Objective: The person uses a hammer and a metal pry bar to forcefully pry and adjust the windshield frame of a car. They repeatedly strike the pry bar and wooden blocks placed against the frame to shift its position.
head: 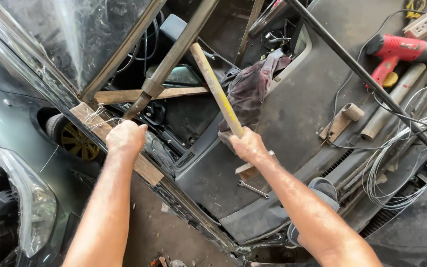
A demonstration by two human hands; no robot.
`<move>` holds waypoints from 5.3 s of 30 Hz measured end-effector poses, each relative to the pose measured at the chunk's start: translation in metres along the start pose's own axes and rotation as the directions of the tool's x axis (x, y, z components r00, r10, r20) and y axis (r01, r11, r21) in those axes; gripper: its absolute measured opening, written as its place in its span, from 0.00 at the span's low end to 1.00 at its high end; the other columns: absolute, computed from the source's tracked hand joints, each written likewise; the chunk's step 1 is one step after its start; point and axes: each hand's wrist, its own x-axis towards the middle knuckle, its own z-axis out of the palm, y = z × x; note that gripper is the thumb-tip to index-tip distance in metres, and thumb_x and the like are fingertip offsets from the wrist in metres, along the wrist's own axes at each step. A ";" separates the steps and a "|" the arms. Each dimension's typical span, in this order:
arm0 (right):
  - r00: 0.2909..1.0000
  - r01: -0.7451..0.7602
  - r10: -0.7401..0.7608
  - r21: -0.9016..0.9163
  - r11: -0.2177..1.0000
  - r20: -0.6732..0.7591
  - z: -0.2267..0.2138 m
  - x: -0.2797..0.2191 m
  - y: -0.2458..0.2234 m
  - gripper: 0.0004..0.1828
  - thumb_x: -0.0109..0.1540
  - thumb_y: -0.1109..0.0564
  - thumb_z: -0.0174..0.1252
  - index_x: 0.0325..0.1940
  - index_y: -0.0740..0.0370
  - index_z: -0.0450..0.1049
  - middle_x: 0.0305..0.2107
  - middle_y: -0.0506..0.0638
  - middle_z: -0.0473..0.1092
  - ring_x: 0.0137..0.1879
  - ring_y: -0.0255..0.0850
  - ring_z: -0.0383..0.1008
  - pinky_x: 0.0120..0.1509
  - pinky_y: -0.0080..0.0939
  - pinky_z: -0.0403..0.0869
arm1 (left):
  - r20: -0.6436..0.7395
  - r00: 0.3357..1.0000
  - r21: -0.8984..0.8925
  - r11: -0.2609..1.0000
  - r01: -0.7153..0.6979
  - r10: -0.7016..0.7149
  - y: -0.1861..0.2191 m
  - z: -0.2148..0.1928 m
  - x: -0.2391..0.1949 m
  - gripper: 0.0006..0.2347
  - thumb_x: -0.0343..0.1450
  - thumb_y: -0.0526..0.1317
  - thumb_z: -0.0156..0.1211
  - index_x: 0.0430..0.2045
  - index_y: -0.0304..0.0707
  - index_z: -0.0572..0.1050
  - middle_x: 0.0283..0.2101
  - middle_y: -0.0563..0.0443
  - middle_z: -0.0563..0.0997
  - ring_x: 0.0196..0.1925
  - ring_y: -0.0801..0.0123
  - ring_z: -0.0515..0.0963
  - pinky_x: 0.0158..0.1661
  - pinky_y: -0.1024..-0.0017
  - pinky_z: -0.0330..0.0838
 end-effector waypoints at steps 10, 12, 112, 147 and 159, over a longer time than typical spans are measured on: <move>0.999 0.023 -0.023 0.024 0.999 0.029 0.015 0.032 -0.023 0.34 0.59 0.41 0.56 0.61 0.67 0.68 0.48 0.69 0.75 0.58 0.60 0.76 0.62 0.52 0.72 | 0.057 0.986 0.169 0.971 -0.166 0.159 -0.037 0.044 0.053 0.21 0.79 0.52 0.48 0.40 0.33 0.84 0.46 0.32 0.84 0.52 0.41 0.82 0.52 0.51 0.76; 0.998 0.066 -0.067 0.049 0.997 0.008 0.023 0.048 -0.029 0.34 0.60 0.40 0.57 0.61 0.67 0.67 0.49 0.71 0.74 0.58 0.63 0.74 0.62 0.54 0.71 | 0.028 0.995 0.082 0.992 -0.093 0.091 -0.039 0.040 0.059 0.20 0.78 0.52 0.50 0.40 0.33 0.84 0.46 0.32 0.84 0.51 0.39 0.82 0.53 0.51 0.75; 0.868 0.318 0.343 -0.933 0.168 0.358 -0.105 0.176 0.110 0.12 0.49 0.53 0.66 0.36 0.53 0.84 0.39 0.53 0.80 0.49 0.48 0.81 0.51 0.48 0.79 | 0.147 0.966 -0.141 0.962 0.234 -0.213 -0.005 0.006 -0.003 0.18 0.76 0.56 0.52 0.48 0.49 0.82 0.51 0.40 0.84 0.56 0.48 0.82 0.55 0.53 0.75; 0.656 0.655 -0.731 -0.622 0.429 0.187 -0.139 0.238 -0.072 0.12 0.57 0.55 0.55 0.38 0.64 0.77 0.37 0.64 0.75 0.49 0.60 0.75 0.56 0.56 0.73 | 0.015 0.974 -0.192 0.955 0.225 -0.227 -0.009 0.025 -0.002 0.16 0.77 0.56 0.53 0.47 0.54 0.84 0.48 0.38 0.84 0.52 0.44 0.82 0.52 0.52 0.75; 0.632 0.509 -0.751 -0.832 0.218 0.190 -0.294 0.159 -0.010 0.10 0.56 0.57 0.55 0.33 0.56 0.82 0.39 0.54 0.76 0.51 0.52 0.73 0.59 0.49 0.73 | -0.037 0.993 -0.274 0.957 0.097 -0.112 0.026 0.055 -0.024 0.25 0.77 0.58 0.50 0.40 0.32 0.84 0.47 0.31 0.84 0.52 0.40 0.82 0.54 0.51 0.75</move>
